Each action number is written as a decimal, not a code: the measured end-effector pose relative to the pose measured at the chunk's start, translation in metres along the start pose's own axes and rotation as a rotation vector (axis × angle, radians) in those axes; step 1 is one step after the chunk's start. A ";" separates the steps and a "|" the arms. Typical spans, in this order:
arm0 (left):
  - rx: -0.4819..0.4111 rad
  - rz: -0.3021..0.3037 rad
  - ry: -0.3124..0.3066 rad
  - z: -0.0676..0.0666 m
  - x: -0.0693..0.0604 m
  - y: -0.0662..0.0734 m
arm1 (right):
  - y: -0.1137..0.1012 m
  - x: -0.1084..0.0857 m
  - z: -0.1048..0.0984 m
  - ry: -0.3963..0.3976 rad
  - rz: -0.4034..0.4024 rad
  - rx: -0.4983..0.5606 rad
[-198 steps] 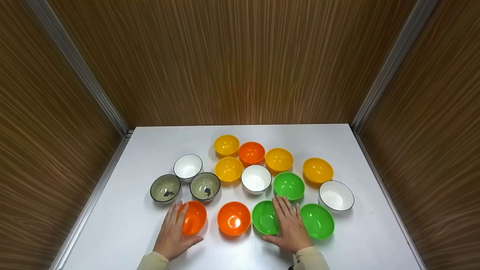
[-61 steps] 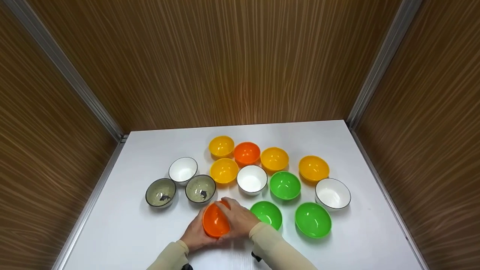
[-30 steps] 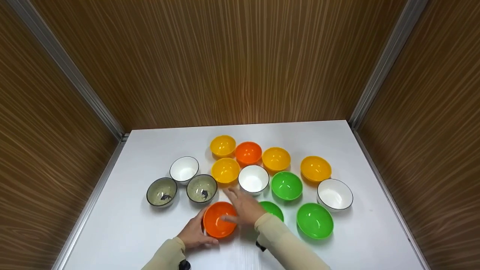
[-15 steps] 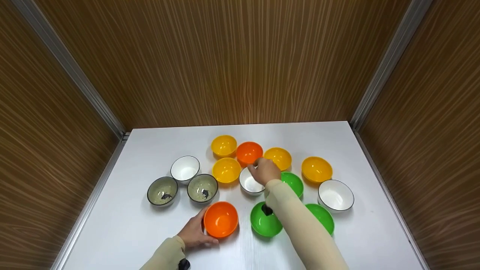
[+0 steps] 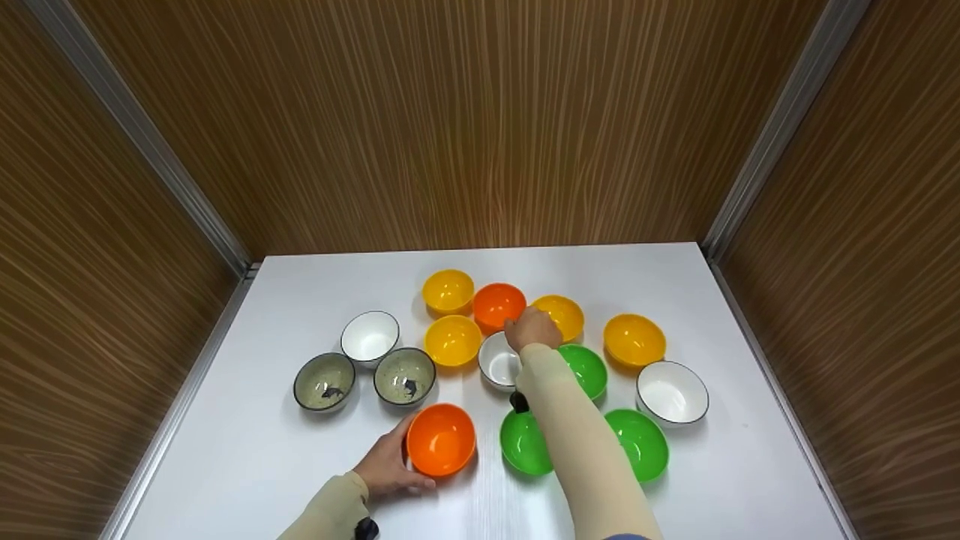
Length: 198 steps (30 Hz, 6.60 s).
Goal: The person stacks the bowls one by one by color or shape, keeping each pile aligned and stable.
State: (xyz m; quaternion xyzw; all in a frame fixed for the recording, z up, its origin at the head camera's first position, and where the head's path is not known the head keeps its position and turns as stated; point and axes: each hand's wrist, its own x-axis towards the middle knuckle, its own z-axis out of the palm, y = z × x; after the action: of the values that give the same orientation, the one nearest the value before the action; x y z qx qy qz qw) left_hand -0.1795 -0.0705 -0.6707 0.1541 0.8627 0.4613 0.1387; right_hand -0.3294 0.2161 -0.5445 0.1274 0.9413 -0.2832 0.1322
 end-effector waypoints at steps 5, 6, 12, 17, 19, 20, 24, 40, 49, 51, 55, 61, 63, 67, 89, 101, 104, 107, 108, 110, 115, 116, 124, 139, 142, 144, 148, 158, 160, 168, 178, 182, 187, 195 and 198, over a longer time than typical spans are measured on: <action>-0.019 0.002 -0.002 -0.001 0.000 0.002 | 0.001 0.004 0.007 0.034 0.018 -0.031; -0.020 0.006 -0.003 -0.002 0.000 0.002 | 0.002 0.005 0.009 0.043 0.017 -0.032; -0.031 0.021 -0.006 -0.001 0.001 0.000 | 0.005 0.010 0.019 0.077 0.019 -0.035; -0.021 0.029 -0.007 -0.001 0.000 0.000 | 0.010 0.015 0.021 0.168 -0.020 -0.089; -0.012 0.028 -0.008 -0.001 0.000 0.000 | 0.011 0.018 0.021 0.185 -0.039 -0.098; -0.010 0.027 -0.009 -0.001 0.000 0.001 | 0.012 0.019 0.022 0.181 -0.047 -0.090; 0.002 0.011 -0.011 -0.002 0.000 0.001 | 0.013 0.023 0.024 0.110 -0.087 -0.058; 0.004 -0.006 -0.024 -0.004 -0.001 0.003 | 0.018 0.032 0.037 -0.137 -0.196 -0.027; 0.014 0.008 -0.016 -0.002 0.001 0.000 | 0.018 0.034 0.039 -0.022 -0.223 -0.057; 0.014 -0.001 -0.017 -0.002 0.001 0.000 | 0.018 0.034 0.040 -0.014 -0.212 -0.060; 0.018 -0.021 -0.023 -0.002 0.001 0.000 | 0.018 0.035 0.039 0.015 -0.212 -0.062; 0.009 0.002 -0.021 -0.001 0.001 -0.001 | 0.016 0.035 0.038 0.124 -0.201 -0.026; 0.009 0.007 -0.016 -0.001 0.001 -0.001 | 0.014 0.036 0.039 0.174 -0.202 -0.017; 0.002 0.000 -0.015 -0.001 0.001 0.000 | 0.011 0.035 0.039 0.252 -0.188 0.014; 0.002 -0.037 -0.016 -0.001 -0.001 0.002 | 0.006 0.028 0.016 0.378 -0.193 0.241; -0.008 -0.029 -0.018 -0.005 0.003 0.001 | 0.012 0.023 0.002 0.355 -0.163 0.261; -0.004 -0.015 -0.019 -0.005 0.004 0.000 | 0.014 0.022 -0.002 0.400 -0.226 0.220; -0.002 -0.009 -0.019 -0.005 0.005 0.001 | 0.017 0.020 -0.005 0.429 -0.291 0.197; -0.003 -0.011 -0.021 -0.004 0.005 0.001 | 0.019 0.019 -0.007 0.427 -0.308 0.192; -0.011 -0.011 -0.022 -0.004 0.005 0.002 | 0.020 0.016 -0.009 0.408 -0.322 0.201; -0.034 -0.011 -0.016 -0.002 0.005 0.003 | 0.023 0.006 -0.013 0.360 -0.351 0.205; -0.038 -0.012 -0.013 -0.002 0.005 0.004 | 0.024 0.004 -0.014 0.352 -0.355 0.206; -0.044 0.049 0.059 0.000 0.003 0.008 | 0.025 -0.010 -0.016 0.279 -0.381 0.194; -0.066 0.088 0.122 0.002 0.000 0.012 | 0.017 -0.043 -0.009 0.170 -0.468 0.232; -0.067 0.062 0.122 0.003 0.000 0.012 | 0.015 -0.046 -0.007 0.153 -0.466 0.251; -0.066 0.056 0.124 0.004 -0.001 0.012 | 0.015 -0.048 -0.006 0.149 -0.466 0.260; -0.054 0.062 0.133 0.005 -0.001 0.011 | 0.016 -0.052 -0.004 0.151 -0.469 0.274; -0.063 0.072 0.139 0.007 -0.002 0.011 | 0.016 -0.067 0.007 0.113 -0.504 0.289; -0.060 0.076 0.138 0.006 -0.002 0.011 | 0.016 -0.070 0.009 0.121 -0.525 0.276; -0.062 0.099 0.144 0.006 -0.003 0.011 | 0.013 -0.078 0.020 0.108 -0.594 0.242; -0.093 0.063 0.111 0.004 -0.003 0.013 | 0.011 -0.087 0.038 0.031 -0.628 0.236; -0.101 0.044 0.102 0.004 -0.003 0.013 | 0.011 -0.089 0.046 0.031 -0.635 0.192; -0.091 0.007 0.094 0.004 -0.003 0.013 | 0.012 -0.091 0.057 0.007 -0.635 0.141; -0.084 0.015 0.084 0.004 -0.002 0.012 | 0.015 -0.095 0.065 -0.055 -0.659 0.138; -0.088 0.036 0.085 0.004 -0.002 0.011 | 0.014 -0.095 0.068 -0.083 -0.641 0.135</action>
State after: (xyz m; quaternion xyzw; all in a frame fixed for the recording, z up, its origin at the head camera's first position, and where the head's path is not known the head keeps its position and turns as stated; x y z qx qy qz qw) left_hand -0.1749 -0.0619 -0.6633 0.1438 0.8439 0.5072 0.1000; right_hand -0.2240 0.1738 -0.5755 -0.1784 0.9064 -0.3771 0.0661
